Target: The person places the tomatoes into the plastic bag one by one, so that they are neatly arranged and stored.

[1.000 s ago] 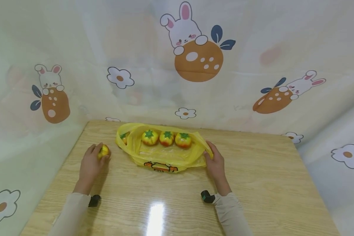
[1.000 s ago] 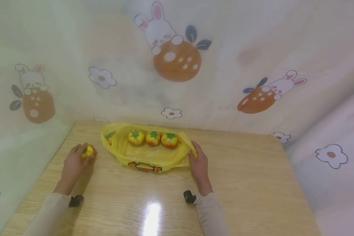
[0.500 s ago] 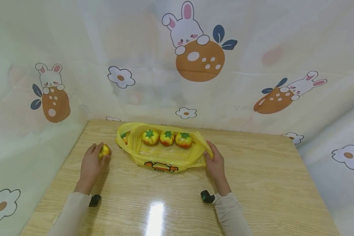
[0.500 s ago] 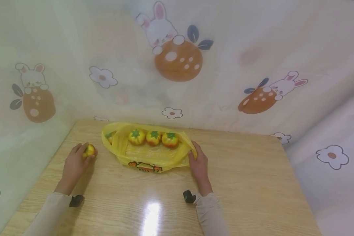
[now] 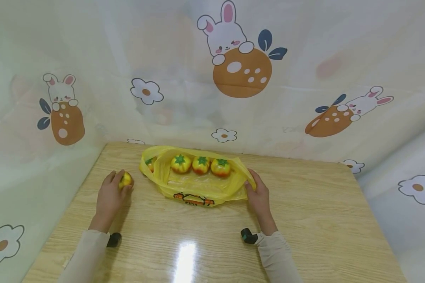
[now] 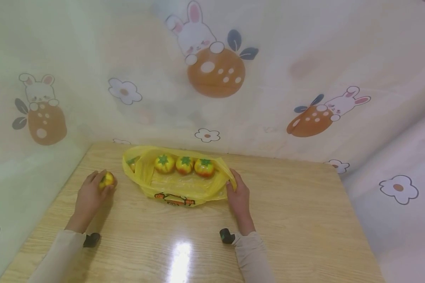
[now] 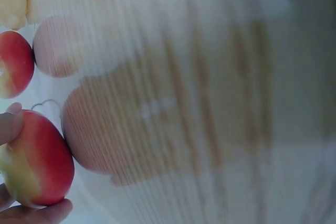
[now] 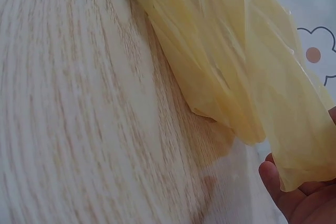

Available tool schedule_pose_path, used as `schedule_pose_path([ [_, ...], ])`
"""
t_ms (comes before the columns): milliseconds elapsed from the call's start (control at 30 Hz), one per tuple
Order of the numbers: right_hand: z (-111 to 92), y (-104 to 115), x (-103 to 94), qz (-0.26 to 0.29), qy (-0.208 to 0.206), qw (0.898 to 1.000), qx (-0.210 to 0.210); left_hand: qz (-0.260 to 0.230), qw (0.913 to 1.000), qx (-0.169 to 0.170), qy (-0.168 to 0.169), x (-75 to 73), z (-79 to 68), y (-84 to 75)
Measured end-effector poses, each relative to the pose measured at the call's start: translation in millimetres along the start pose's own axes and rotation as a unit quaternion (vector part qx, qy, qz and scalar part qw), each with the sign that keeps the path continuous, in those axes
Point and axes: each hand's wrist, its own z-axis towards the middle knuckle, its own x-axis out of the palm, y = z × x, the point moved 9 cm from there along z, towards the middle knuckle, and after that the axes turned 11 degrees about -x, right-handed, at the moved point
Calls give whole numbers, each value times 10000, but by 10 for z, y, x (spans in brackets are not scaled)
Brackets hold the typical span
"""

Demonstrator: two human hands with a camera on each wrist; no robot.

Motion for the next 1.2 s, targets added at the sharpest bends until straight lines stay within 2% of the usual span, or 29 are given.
schedule_pose_path([
  [267, -7, 14, -2, -9, -64, 10000, -47, -6, 10000, 40, 21, 6, 10, 7],
  [533, 1, 17, -12, 23, -43, 10000, -56, 111, 9996, 63, 259, 19, 63, 11],
  [700, -2, 8, -17, -26, -33, 10000, -17, 16, 9997, 90, 234, -27, 85, 7],
  [933, 1, 8, -33, -127, 24, 9999, -22, -1, 9995, -60, 323, -65, 102, 8],
  [1200, -19, 4, -43, -101, 34, 9999, -17, -114, 9996, -8, 245, -174, 150, -106],
])
